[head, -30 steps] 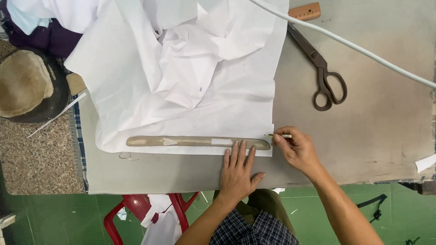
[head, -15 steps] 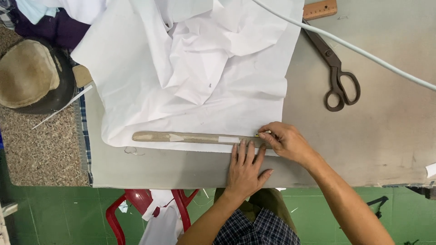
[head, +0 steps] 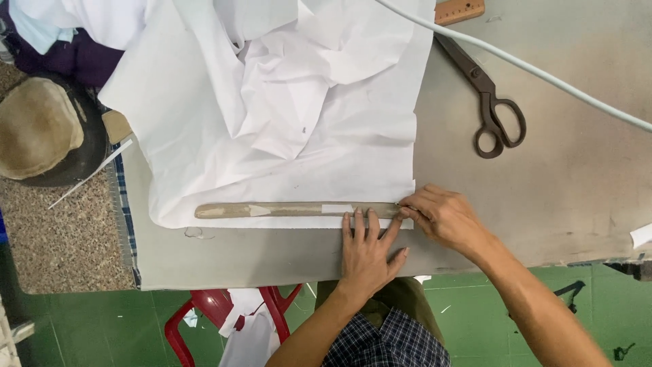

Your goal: The person uses shears to trim a small white fabric piece, then lays out a larger white fabric sheet on the table. They place a curved wooden template on the fabric, trace its outline with a pencil, and cut along the marked line with shears. The cut fabric piece is then set aside.

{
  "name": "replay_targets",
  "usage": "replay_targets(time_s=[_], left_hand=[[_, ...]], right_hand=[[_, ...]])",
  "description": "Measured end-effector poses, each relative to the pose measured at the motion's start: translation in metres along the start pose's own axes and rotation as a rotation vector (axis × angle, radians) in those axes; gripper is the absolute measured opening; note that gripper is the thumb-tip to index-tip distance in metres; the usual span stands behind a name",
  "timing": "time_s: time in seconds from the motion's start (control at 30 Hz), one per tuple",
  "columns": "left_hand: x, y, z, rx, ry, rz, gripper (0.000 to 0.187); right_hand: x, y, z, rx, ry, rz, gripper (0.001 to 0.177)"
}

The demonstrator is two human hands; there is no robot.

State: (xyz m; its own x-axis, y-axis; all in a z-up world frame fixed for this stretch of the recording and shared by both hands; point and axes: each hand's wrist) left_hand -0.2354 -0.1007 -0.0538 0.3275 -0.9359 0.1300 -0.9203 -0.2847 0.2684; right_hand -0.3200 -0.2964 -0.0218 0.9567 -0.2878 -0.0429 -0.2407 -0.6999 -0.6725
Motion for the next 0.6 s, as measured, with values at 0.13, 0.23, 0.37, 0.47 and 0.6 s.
replay_targets(time_s=[0.13, 0.23, 0.37, 0.47, 0.6], left_hand=[[0.002, 0.001, -0.004, 0.022, -0.008, 0.026, 0.056], [0.002, -0.005, -0.004, 0.007, -0.053, 0.060, 0.054], [0.025, -0.034, -0.015, -0.055, -0.207, 0.236, 0.054], [0.064, -0.058, -0.026, -0.066, -0.542, 0.431, 0.048], [0.112, -0.076, -0.022, 0.143, -0.735, 0.652, 0.062]], right_hand=[[-0.025, -0.001, 0.005, -0.139, 0.086, -0.006, 0.005], [-0.048, -0.009, 0.020, -0.203, 0.190, -0.006, 0.004], [-0.078, -0.028, 0.025, -0.097, 0.245, 0.120, 0.004], [-0.083, -0.043, 0.034, 0.215, 0.395, 0.318, 0.014], [-0.045, -0.080, 0.069, 0.514, 0.457, 0.405, 0.015]])
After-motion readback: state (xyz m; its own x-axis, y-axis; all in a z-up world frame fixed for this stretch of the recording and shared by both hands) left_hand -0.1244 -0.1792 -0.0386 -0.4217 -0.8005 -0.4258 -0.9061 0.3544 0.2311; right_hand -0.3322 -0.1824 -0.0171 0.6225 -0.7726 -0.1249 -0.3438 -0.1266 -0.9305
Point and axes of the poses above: each hand's wrist, its own x-axis towards the middle knuckle, its own z-axis out of the palm, y = z × x, and after that the axes turned 3 degrees about -y, right-handed
